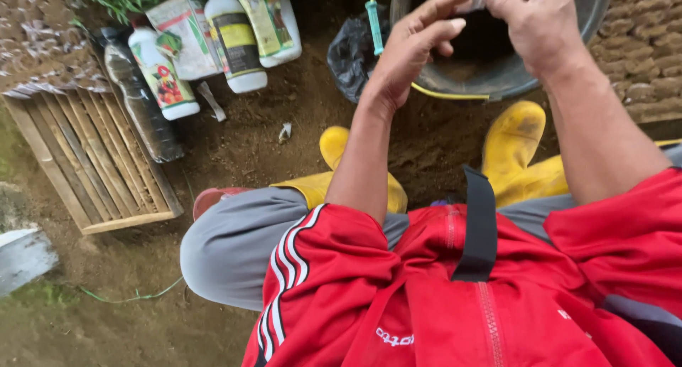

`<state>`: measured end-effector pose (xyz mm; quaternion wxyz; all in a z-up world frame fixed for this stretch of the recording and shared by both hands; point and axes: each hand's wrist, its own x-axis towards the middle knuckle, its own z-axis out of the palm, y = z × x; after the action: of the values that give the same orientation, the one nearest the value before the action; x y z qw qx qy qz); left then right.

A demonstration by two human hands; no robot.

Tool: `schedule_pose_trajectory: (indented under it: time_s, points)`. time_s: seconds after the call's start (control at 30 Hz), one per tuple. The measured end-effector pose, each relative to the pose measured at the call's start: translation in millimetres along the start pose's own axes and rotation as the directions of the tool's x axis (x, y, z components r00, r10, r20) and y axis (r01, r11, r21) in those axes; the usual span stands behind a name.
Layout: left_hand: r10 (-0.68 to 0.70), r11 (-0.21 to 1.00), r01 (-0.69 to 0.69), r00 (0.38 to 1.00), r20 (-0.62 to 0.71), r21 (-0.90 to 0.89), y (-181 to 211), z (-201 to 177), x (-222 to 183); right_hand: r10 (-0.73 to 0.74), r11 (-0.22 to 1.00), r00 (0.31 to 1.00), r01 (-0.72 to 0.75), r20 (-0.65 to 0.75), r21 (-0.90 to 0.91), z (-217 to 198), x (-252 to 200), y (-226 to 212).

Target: Filling small plastic bags with soil from a bucket for seed germination

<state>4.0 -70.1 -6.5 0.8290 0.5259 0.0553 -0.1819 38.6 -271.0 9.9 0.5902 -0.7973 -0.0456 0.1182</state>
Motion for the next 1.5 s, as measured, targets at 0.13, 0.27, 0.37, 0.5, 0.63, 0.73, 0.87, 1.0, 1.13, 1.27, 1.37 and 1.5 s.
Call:
schedule_pose_trajectory:
  time_s: [0.13,0.27,0.37,0.5,0.63,0.73,0.87,1.0,1.13,1.27,1.37,1.5]
  points:
    - [-0.004,0.977,0.010,1.000,-0.027,0.215,4,0,3,0.034,0.988,0.999,-0.040,0.038,0.148,-2,5,12]
    - [0.024,0.954,-0.004,0.998,-0.061,0.300,16,7,0,0.224,0.959,0.973,-0.229,0.049,0.168,4,21,34]
    - [0.007,0.615,0.193,0.968,-0.250,0.765,19,11,-1,0.193,0.968,0.974,-0.169,0.121,-0.185,9,40,90]
    - [0.185,0.286,0.148,0.961,-0.206,0.947,7,9,-1,0.588,0.535,0.805,-0.312,0.081,-0.786,30,40,124]
    - [0.315,0.109,0.146,0.933,-0.173,0.983,-4,9,-1,0.673,0.457,0.738,-0.353,0.058,-0.816,57,37,122]
    - [0.403,0.044,0.092,0.909,-0.102,0.995,3,13,-3,0.654,0.476,0.754,-0.352,0.057,-0.806,70,42,138]
    - [0.420,0.052,0.055,0.904,-0.072,0.997,7,15,-3,0.669,0.451,0.742,-0.439,-0.031,-0.777,81,50,144]
    - [0.436,0.067,0.053,0.897,-0.077,0.996,6,17,-5,0.710,0.463,0.699,-0.554,-0.085,-0.692,85,50,120]
    - [0.401,0.086,0.056,0.912,-0.086,0.995,13,18,-10,0.767,0.500,0.635,-0.680,-0.092,-0.536,83,53,96]
    - [0.471,-0.005,0.089,0.879,-0.076,0.996,-3,14,-11,0.542,0.688,0.838,-0.483,-0.059,-0.542,89,47,150]
    - [0.501,-0.066,0.093,0.864,-0.048,0.993,-13,12,-13,0.722,0.674,0.675,-0.736,0.154,0.064,82,64,172]
    - [0.477,-0.134,0.054,0.879,0.016,0.990,-17,17,-14,0.686,0.479,0.621,-0.778,0.379,0.407,43,68,149]
